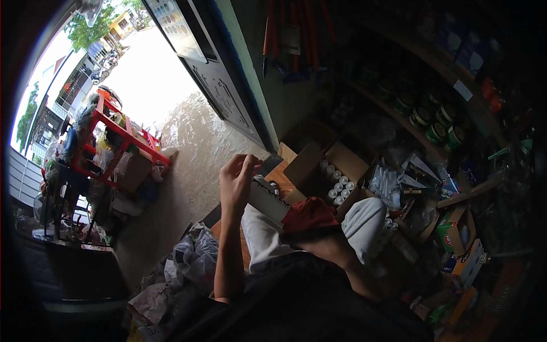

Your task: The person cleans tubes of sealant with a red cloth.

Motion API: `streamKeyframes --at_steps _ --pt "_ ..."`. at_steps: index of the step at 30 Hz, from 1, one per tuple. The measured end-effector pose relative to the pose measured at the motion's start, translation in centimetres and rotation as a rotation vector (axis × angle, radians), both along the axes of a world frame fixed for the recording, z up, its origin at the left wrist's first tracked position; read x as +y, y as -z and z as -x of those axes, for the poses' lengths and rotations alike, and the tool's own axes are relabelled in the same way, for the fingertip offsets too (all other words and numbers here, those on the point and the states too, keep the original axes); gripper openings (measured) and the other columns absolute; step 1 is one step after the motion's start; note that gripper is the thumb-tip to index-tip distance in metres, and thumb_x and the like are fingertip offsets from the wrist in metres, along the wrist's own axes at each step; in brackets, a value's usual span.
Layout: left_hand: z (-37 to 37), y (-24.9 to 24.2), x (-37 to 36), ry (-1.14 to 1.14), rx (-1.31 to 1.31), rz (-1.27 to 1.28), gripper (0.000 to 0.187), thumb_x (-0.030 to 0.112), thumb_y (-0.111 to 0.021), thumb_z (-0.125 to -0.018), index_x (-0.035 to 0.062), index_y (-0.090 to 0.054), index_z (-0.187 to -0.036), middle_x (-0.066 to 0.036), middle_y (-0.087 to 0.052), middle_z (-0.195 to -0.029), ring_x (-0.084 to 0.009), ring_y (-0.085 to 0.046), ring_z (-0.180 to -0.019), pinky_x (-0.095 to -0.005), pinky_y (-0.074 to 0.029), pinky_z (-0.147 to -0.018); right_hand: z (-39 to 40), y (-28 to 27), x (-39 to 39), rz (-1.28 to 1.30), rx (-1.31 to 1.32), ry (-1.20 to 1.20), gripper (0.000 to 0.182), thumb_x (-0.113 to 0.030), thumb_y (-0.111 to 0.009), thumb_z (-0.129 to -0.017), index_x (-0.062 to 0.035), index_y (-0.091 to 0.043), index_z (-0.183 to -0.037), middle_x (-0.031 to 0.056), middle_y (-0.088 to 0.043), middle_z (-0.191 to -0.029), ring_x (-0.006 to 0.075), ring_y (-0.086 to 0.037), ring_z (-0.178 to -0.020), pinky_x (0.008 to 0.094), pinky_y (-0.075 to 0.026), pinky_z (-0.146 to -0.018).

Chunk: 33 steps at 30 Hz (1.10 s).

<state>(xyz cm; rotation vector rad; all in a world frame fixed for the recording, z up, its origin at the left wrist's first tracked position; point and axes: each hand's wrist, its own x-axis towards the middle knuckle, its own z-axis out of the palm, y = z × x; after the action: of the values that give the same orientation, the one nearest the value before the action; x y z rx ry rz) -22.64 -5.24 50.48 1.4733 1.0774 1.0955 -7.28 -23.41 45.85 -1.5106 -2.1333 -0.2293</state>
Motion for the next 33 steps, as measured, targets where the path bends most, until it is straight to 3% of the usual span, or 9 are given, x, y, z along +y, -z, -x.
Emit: streamKeyframes --at_steps 3,5,7,9,11,16,28,30,33 --pt "1.2 0.3 -0.5 0.068 -0.085 0.073 0.038 0.026 -0.055 -0.098 -0.0041 -0.062 -0.075 -0.012 -0.066 -0.068 -0.0166 -0.063 -0.060 -0.0280 -0.049 -0.060 0.2 -2.1 0.2 0.256 0.264 0.055 0.032 -0.037 -0.060 -0.094 -0.0234 -0.062 -0.124 0.0042 -0.063 -0.123 0.0206 -0.062 -0.111 0.0324 -0.044 -0.101" --pt "0.8 -0.3 -1.2 0.060 -0.131 -0.008 0.038 0.023 -0.057 -0.098 -0.0017 -0.059 -0.069 -0.008 -0.063 -0.062 -0.0132 -0.060 -0.056 -0.0260 -0.046 -0.055 0.3 -2.8 0.4 0.716 0.644 0.004 0.032 -0.034 -0.056 -0.098 -0.0248 -0.059 -0.129 0.0075 -0.060 -0.126 0.0204 -0.058 -0.118 0.0330 -0.042 -0.104" --pt "0.3 -1.4 -2.4 0.081 -0.137 -0.066 0.038 0.020 -0.058 -0.097 -0.0007 -0.058 -0.066 -0.007 -0.062 -0.059 -0.0117 -0.058 -0.053 -0.0250 -0.045 -0.052 0.1 -0.1 0.1 0.658 0.757 -0.197 0.035 -0.035 -0.051 -0.101 -0.0195 -0.055 -0.133 0.0109 -0.058 -0.129 0.0191 -0.054 -0.123 0.0327 -0.039 -0.107" --pt "-0.3 -2.8 -3.4 0.136 -0.102 -0.114 0.036 0.017 -0.059 -0.097 -0.0008 -0.057 -0.066 -0.007 -0.061 -0.059 -0.0121 -0.059 -0.053 -0.0248 -0.045 -0.053 -0.4 6.8 0.7 0.925 0.961 -0.220 0.038 -0.035 -0.051 -0.100 -0.0093 -0.055 -0.129 0.0132 -0.060 -0.124 0.0197 -0.057 -0.118 0.0345 -0.042 -0.103" --pt "-0.6 -3.7 -4.0 0.222 -0.198 -0.124 0.035 0.013 -0.057 -0.097 -0.0007 -0.056 -0.065 -0.008 -0.062 -0.060 -0.0126 -0.059 -0.053 -0.0247 -0.045 -0.053 0.0 7.7 1.6 1.107 1.130 -0.187 0.042 -0.035 -0.052 -0.099 -0.0039 -0.055 -0.127 0.0145 -0.060 -0.121 0.0202 -0.058 -0.116 0.0354 -0.044 -0.101" --pt "-2.9 -2.0 -5.1 0.420 -0.578 -0.132 0.031 0.011 -0.054 -0.096 -0.0006 -0.054 -0.067 -0.011 -0.064 -0.064 -0.0144 -0.060 -0.054 -0.0252 -0.046 -0.052 -0.3 5.1 1.1 0.900 1.185 -0.248 0.048 -0.037 -0.056 -0.096 -0.0029 -0.052 -0.129 0.0155 -0.060 -0.122 0.0215 -0.060 -0.113 0.0354 -0.046 -0.098" --pt "-0.7 -5.1 -0.9 0.157 -0.343 -0.306 0.032 0.012 -0.051 -0.098 -0.0002 -0.053 -0.068 -0.012 -0.060 -0.057 -0.0167 -0.059 -0.049 -0.0272 -0.046 -0.049 -3.5 2.0 0.7 0.778 1.133 -0.769 0.067 -0.043 -0.067 -0.088 -0.0005 -0.045 -0.135 0.0179 -0.058 -0.124 0.0246 -0.064 -0.108 0.0354 -0.051 -0.092" --pt "-0.9 -4.7 -1.0 0.103 -0.330 -0.278 0.032 0.014 -0.051 -0.098 -0.0003 -0.053 -0.069 -0.012 -0.060 -0.057 -0.0165 -0.059 -0.050 -0.0276 -0.046 -0.050 -3.5 1.5 0.4 0.556 0.720 -0.487 0.066 -0.047 -0.065 -0.089 0.0003 -0.048 -0.133 0.0151 -0.061 -0.120 0.0206 -0.066 -0.103 0.0316 -0.052 -0.091" --pt "-1.6 -3.6 -2.0 0.284 -0.421 -0.260 0.029 0.016 -0.051 -0.097 -0.0018 -0.054 -0.074 -0.011 -0.060 -0.059 -0.0175 -0.059 -0.052 -0.0283 -0.047 -0.052 -3.3 -1.3 0.1 0.959 1.132 -0.241 0.065 -0.050 -0.062 -0.091 0.0008 -0.051 -0.130 0.0137 -0.064 -0.115 0.0188 -0.068 -0.097 0.0290 -0.053 -0.090"
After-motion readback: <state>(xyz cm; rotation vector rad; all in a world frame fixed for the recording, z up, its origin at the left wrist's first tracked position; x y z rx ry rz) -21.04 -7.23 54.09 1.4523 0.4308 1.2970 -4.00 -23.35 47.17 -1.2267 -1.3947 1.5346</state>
